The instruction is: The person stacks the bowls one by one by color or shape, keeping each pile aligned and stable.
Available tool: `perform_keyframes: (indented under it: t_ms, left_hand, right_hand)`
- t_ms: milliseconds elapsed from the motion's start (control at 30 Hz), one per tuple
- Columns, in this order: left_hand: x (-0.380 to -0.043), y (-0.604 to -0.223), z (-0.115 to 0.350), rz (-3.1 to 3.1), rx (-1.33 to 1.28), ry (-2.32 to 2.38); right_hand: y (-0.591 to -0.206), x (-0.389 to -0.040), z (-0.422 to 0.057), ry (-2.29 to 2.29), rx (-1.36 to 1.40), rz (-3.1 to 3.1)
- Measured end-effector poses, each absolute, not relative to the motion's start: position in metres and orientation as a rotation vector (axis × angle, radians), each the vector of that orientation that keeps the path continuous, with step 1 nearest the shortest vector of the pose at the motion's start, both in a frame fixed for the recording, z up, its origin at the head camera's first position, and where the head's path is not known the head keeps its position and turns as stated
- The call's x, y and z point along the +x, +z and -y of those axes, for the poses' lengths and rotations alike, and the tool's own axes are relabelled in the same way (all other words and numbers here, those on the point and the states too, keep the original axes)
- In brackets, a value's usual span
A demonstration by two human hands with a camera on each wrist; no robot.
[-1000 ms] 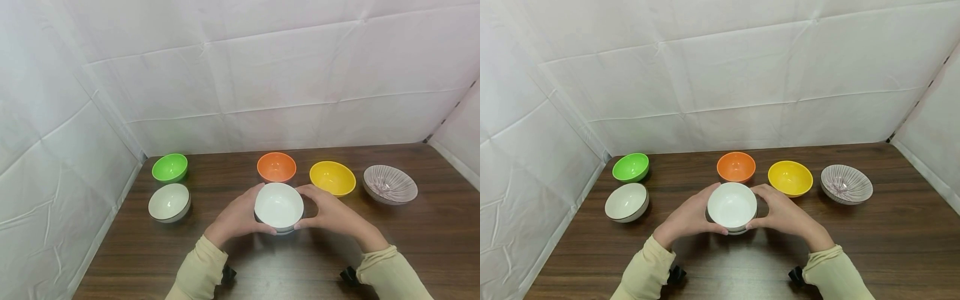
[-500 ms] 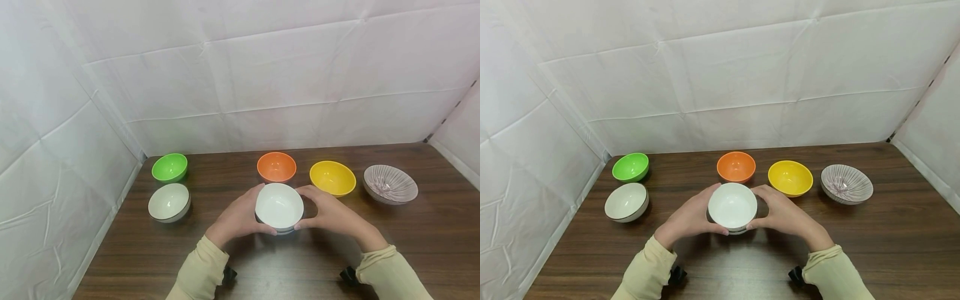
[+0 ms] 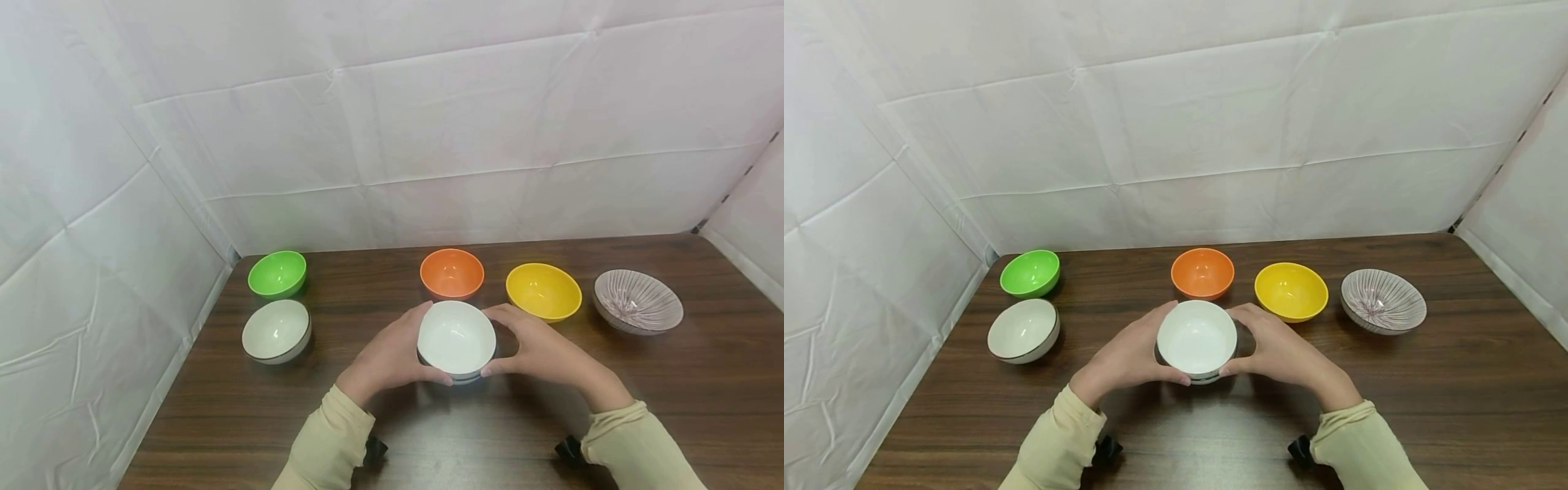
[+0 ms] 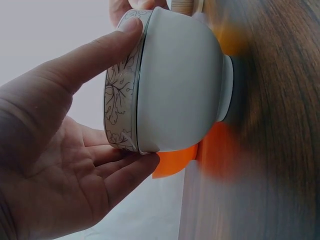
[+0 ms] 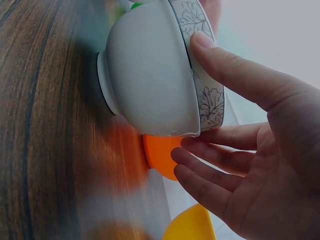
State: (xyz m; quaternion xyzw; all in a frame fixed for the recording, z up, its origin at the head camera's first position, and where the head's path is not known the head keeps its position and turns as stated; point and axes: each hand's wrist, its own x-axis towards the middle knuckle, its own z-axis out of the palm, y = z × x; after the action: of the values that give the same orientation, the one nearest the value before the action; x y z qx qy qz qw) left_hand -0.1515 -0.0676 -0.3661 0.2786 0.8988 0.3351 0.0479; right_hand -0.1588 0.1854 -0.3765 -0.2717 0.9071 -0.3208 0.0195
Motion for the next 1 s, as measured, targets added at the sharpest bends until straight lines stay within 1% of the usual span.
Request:
perform_keyframes:
  t_ms: [733,1000]
  left_hand:
    - [-0.1486,-0.3646,0.0668,-2.743,0.814,0.977]
    - [-0.1482,-0.3629,0.0662,-2.733,0.798,0.989]
  right_hand:
    - [-0.3758,-0.1584,-0.1859,-0.995,-0.866,-2.793]
    - [-0.3721,-0.1581,-0.1895,-1.007,-0.808,-2.761]
